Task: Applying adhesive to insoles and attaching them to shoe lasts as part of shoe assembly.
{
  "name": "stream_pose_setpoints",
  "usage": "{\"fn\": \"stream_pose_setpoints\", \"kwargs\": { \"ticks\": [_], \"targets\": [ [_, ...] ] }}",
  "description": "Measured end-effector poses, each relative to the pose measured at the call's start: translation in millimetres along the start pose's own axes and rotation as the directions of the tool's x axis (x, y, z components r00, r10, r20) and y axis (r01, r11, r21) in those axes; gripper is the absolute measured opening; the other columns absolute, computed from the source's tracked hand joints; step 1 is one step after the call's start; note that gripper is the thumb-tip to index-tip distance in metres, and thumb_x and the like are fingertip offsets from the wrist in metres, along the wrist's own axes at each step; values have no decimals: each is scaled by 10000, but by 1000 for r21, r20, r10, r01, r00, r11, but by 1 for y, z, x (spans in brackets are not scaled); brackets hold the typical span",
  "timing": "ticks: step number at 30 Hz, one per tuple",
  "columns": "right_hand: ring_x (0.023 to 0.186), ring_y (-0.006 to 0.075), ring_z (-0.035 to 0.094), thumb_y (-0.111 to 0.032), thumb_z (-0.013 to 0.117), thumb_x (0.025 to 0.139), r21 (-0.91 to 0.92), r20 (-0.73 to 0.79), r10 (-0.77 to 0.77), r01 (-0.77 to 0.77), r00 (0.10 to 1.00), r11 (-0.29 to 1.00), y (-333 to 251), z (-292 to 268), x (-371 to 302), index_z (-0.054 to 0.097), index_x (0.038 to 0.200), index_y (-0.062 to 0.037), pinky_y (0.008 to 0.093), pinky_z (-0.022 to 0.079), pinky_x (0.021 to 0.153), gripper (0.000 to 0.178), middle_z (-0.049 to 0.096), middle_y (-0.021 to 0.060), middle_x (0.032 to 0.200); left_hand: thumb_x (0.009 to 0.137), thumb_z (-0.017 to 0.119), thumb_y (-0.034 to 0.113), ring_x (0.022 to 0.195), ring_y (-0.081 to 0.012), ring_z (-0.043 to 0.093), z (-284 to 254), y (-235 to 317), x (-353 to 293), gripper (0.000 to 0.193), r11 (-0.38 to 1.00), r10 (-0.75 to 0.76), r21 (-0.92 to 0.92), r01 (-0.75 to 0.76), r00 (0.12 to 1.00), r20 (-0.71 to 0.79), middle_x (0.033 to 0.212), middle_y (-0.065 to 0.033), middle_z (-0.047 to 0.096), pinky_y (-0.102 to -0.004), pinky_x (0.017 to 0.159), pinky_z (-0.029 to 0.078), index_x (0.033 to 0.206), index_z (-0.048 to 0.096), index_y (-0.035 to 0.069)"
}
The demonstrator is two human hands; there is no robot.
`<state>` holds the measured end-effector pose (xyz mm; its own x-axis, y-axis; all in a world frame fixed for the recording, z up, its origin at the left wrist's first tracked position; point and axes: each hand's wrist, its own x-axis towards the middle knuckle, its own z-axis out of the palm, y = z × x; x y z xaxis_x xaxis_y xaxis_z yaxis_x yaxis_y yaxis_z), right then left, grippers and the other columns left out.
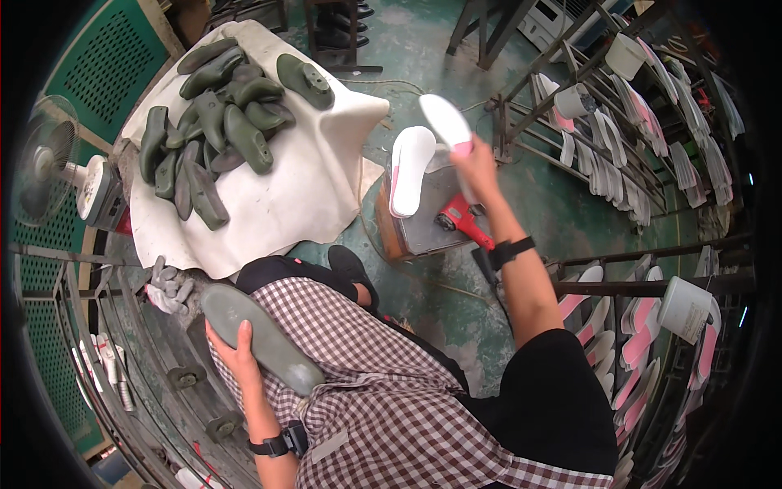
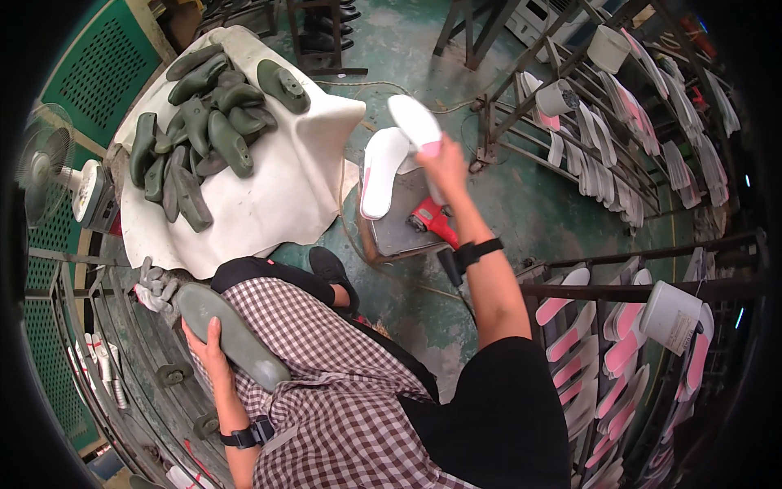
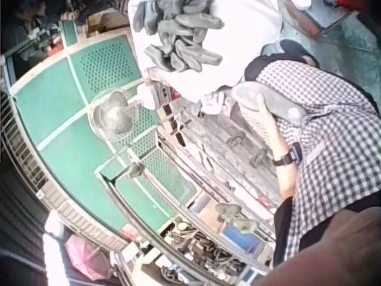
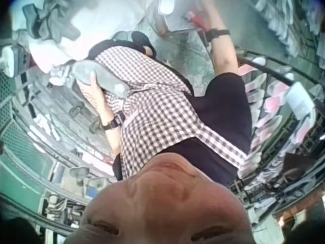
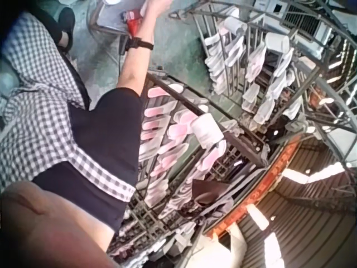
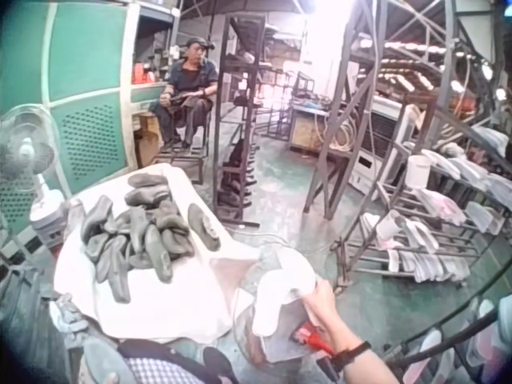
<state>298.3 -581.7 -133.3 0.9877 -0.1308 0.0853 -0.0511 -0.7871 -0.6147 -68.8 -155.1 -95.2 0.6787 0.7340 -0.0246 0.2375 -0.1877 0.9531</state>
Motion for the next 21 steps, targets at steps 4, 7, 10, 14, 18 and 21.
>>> {"fn": "stream_pose_setpoints", "kwargs": {
  "ticks": [4, 7, 10, 14, 18, 21],
  "targets": [
    [1165, 422, 546, -349, 775, 714, 30, 114, 88, -92, 990, 995, -32, 71, -51, 493, 1358, -7, 505, 467, 968, 782, 525, 249, 1242, 881, 721, 243, 1242, -259, 481, 3, 3, -1, 751, 997, -36, -62, 37, 999, 11, 1385, -163, 468, -363, 1069, 365, 1482, 349, -8],
    [1230, 451, 434, -369, 793, 715, -97, -14, 159, -160, 987, 982, -35, 101, -71, 486, 1344, 16, 498, 417, 1021, 799, 412, 265, 1287, 866, 736, 243, 1270, -269, 460, -1, 0, 2, 790, 997, -37, -62, 39, 999, 33, 1411, -177, 442, -371, 1089, 346, 1488, 329, -26],
    [1163, 439, 460, -427, 796, 717, -45, -82, 122, -126, 989, 991, -38, 98, -78, 482, 1368, 25, 488, 413, 1015, 852, 436, 256, 1246, 872, 733, 243, 1281, -271, 452, -8, -9, 1, 794, 999, -20, -39, 21, 999, 39, 1432, -180, 431, -371, 1093, 340, 1491, 320, -30],
    [1132, 415, 476, -442, 780, 747, -36, -128, 90, -96, 988, 995, -37, 85, -86, 497, 1398, 32, 479, 389, 1021, 854, 469, 237, 1213, 907, 694, 218, 1285, -276, 464, -6, 11, -1, 811, 987, 68, -146, -61, 997, 42, 1466, -177, 412, -375, 1090, 351, 1551, 240, 23],
    [1061, 332, 525, -439, 783, 765, -101, -142, -148, 134, 979, 986, -94, 66, -121, 524, 1383, 8, 435, 433, 934, 805, 513, 167, 1094, 965, 605, 308, 1358, -290, 413, -13, 10, 6, 807, 969, 206, -148, -200, 978, 27, 1570, -169, 302, -404, 1128, 317, 1590, 162, 57],
    [992, 298, 544, -389, 817, 745, 226, 309, -306, 243, 900, 943, -176, 40, -199, 551, 1348, 15, 388, 468, 867, 773, 506, 166, 1058, 999, 465, 494, 1484, -301, 246, -16, -5, 19, 805, 933, 351, 60, -354, 935, 49, 1651, -134, 176, -450, 1196, 202, 1588, 157, 40]
  ]
}}
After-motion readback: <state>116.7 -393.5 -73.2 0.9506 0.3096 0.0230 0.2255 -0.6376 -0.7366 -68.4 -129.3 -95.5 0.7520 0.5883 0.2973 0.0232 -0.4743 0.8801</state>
